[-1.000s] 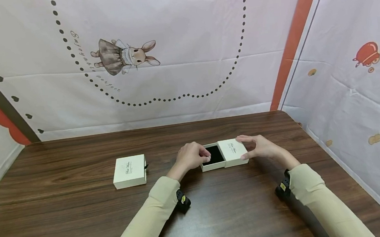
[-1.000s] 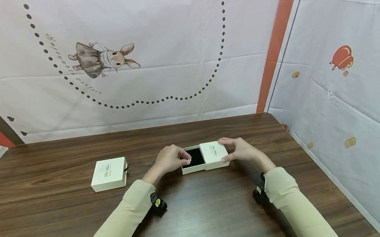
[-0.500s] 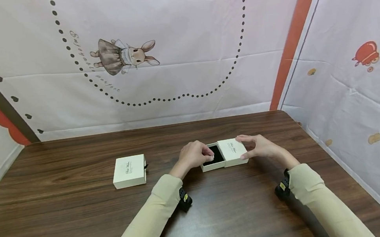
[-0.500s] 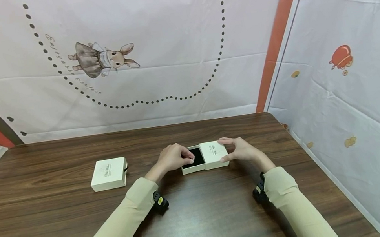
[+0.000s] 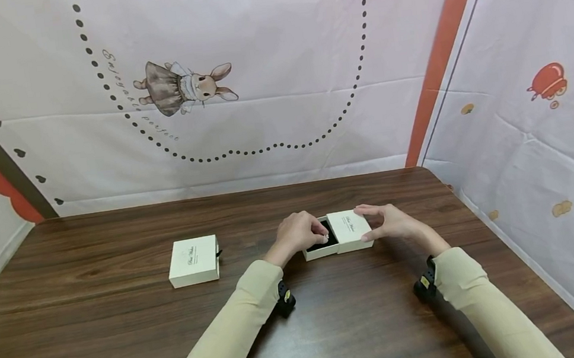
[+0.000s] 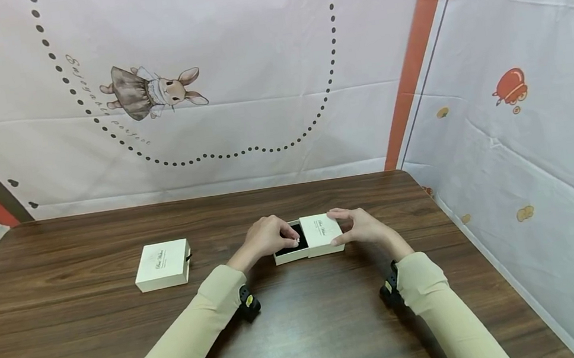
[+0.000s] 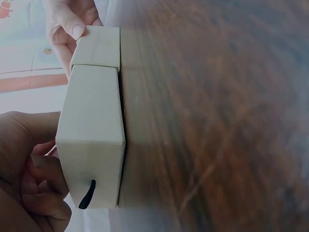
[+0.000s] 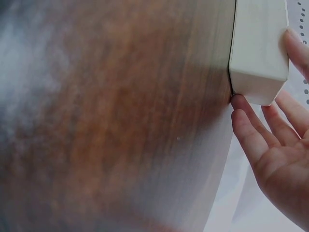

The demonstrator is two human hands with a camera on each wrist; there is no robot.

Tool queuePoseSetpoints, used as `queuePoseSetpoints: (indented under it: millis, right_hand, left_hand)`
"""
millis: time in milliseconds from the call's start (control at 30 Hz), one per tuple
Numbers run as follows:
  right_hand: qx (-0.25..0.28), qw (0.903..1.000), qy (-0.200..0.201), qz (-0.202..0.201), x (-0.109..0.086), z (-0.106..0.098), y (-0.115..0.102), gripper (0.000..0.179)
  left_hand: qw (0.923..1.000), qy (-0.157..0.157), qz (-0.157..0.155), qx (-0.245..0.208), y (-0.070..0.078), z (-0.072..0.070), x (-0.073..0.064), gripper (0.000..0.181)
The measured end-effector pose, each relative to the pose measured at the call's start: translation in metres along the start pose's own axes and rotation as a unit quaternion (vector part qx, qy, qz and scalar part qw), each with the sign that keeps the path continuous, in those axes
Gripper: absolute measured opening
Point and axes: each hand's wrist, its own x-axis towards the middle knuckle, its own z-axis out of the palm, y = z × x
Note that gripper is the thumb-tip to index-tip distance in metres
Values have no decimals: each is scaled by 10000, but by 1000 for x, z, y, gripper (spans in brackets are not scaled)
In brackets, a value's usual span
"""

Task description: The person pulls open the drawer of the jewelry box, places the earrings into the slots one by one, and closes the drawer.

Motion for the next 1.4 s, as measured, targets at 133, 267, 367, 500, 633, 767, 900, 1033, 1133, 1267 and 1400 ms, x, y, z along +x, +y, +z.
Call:
queuePoseSetpoints:
  millis: [133, 267, 367, 500, 633, 767, 900, 1033, 1133, 1267, 1400]
  right_hand:
    - [-18, 10000, -42, -32, 0, 0, -1, 75]
    - [15, 10000, -55, -7, -1, 0, -1, 74]
    - [6, 10000, -45, 23, 0, 1, -2, 75]
    - [12, 10000, -48, 18, 0, 1, -2, 76]
    - [2, 10000, -28, 25, 0, 1, -2, 76]
    - [73, 10000, -37, 51, 0, 1, -1, 77]
    - [88, 10000, -44, 13, 1, 1, -2, 77]
    - [-13, 10000, -28, 2, 0, 0, -3, 76]
    - [-40, 10000, -21, 19, -1, -1, -3, 75]
    - [-59, 9999, -86, -37, 0, -1, -2, 75]
    - [-61, 9998, -174, -49, -1, -1, -2, 74]
  left_hand:
    - [9999, 28, -35, 160, 1, 1, 1, 4]
    - [9995, -10, 3, 303, 3, 0, 0, 5]
    - [9991, -92, 72, 397, 3, 0, -1, 7]
    - [9988, -111, 36, 484, 5, -1, -1, 8]
    - [9984, -21, -65, 556, 5, 1, 0, 6]
    - [9988, 47, -15, 491, 4, 1, -1, 9]
    - [9998, 183, 93, -1, -1, -5, -5, 16]
    - [9971, 303, 262, -644, -9, -11, -10, 20]
    - [9931, 290, 371, -1072, -15, -14, -13, 25]
    - [9901, 283, 335, -1335, -21, -18, -18, 32]
    - [9923, 267, 283, -1180, -25, -20, -21, 40]
